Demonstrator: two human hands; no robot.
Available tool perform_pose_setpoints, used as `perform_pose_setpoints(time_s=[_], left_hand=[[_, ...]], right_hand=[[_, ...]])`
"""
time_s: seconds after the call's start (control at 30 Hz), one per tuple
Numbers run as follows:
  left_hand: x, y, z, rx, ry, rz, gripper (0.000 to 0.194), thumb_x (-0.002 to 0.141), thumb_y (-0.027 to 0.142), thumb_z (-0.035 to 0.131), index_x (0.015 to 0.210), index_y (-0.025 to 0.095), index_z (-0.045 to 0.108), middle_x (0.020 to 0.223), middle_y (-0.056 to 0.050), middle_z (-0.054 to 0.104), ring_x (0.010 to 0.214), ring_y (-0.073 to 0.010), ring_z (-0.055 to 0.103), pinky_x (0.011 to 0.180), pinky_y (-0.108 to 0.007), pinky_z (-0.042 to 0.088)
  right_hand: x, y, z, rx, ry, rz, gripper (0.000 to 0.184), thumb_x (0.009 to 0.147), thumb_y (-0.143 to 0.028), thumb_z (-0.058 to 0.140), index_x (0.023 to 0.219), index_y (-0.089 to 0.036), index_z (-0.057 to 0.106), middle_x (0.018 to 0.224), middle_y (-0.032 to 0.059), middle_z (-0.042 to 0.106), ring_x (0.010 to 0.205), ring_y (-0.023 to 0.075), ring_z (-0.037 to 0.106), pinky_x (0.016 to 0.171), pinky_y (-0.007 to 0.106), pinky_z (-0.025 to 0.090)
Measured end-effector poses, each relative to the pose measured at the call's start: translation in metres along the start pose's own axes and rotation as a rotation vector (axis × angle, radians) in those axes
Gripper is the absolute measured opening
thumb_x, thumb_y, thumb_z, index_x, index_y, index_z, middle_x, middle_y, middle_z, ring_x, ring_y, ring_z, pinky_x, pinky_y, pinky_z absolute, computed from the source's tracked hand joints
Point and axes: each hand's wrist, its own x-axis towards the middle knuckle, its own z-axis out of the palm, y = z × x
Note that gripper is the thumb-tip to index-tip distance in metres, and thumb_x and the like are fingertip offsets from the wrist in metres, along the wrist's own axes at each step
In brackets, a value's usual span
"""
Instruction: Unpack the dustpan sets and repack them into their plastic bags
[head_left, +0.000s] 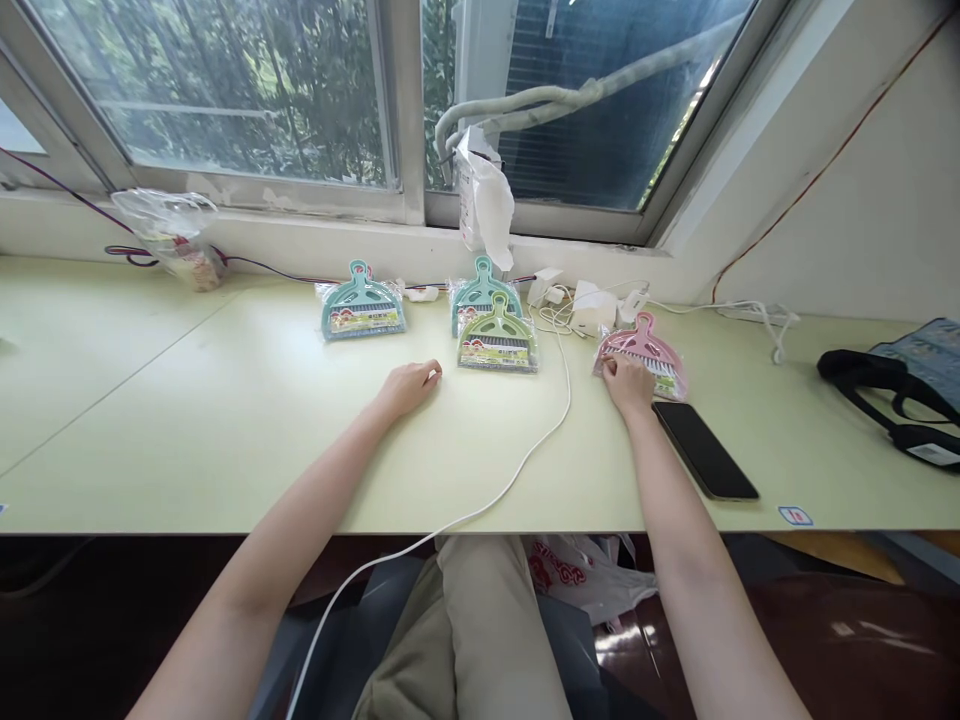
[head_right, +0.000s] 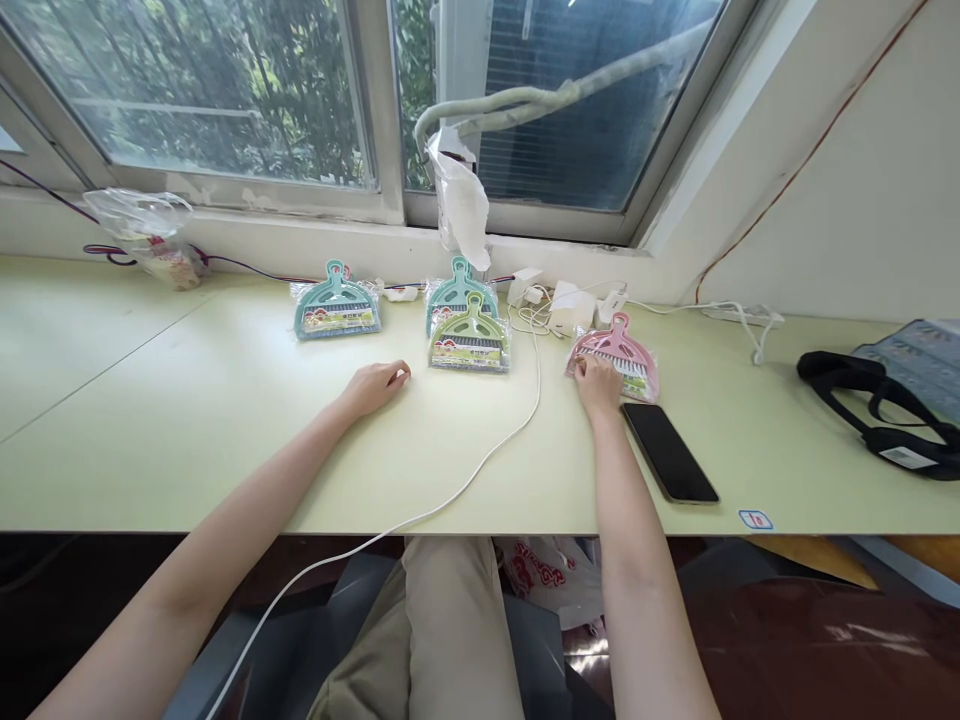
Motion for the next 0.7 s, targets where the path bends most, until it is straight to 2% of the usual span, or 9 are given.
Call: perform_pose_setpoints(time_s=[0.17,0.3,0.47,0.7], left_hand=[[0.000,0.001,-0.001,0.017,-0.004,-0.006,0.035,0.097,0.034,0.033,0.115,0.024,0.061,0.096,-0.007,0.072,0.090,-0.0230,0.066,0.078,-0.031,0.045],[0.000,0.001,-0.001,0.008,-0.001,-0.005,0.035,0.097,0.034,0.033,0.116,0.024,0.061,0.095,-0.007,0.071,0.089,-0.0239,0.066,0.078,-0.032,0.045],[0.000,0.003,-0.002,0.007,-0.012,-0.008,0.034,0.097,0.034,0.034,0.116,0.024,0.060,0.093,-0.007,0.071,0.088,-0.0241,0.066,0.078,-0.032,0.046],[0.000,0.002,-0.001,0.011,-0.019,-0.007,0.034,0.098,0.035,0.034,0.118,0.024,0.059,0.091,-0.006,0.071,0.089,-0.0235,0.066,0.079,-0.032,0.046]], right_hand=[[-0.005,0.001,-0.001,-0.057,0.024,-0.113,0.035,0.090,-0.030,0.045,0.105,-0.017,0.075,0.111,0.0135,0.066,0.109,0.0302,0.053,0.092,0.043,0.040],[-0.007,0.000,-0.002,-0.059,-0.024,-0.179,0.036,0.089,-0.026,0.045,0.111,-0.016,0.072,0.119,0.0149,0.061,0.109,0.0288,0.052,0.089,0.039,0.041],[-0.008,-0.007,-0.009,-0.160,-0.053,-0.251,0.039,0.093,-0.029,0.041,0.120,-0.013,0.064,0.116,0.0167,0.062,0.111,0.0306,0.052,0.090,0.040,0.040],[-0.010,-0.014,-0.015,-0.212,-0.111,-0.200,0.046,0.097,-0.039,0.039,0.133,-0.016,0.055,0.118,0.0170,0.061,0.101,0.0297,0.058,0.079,0.035,0.043]])
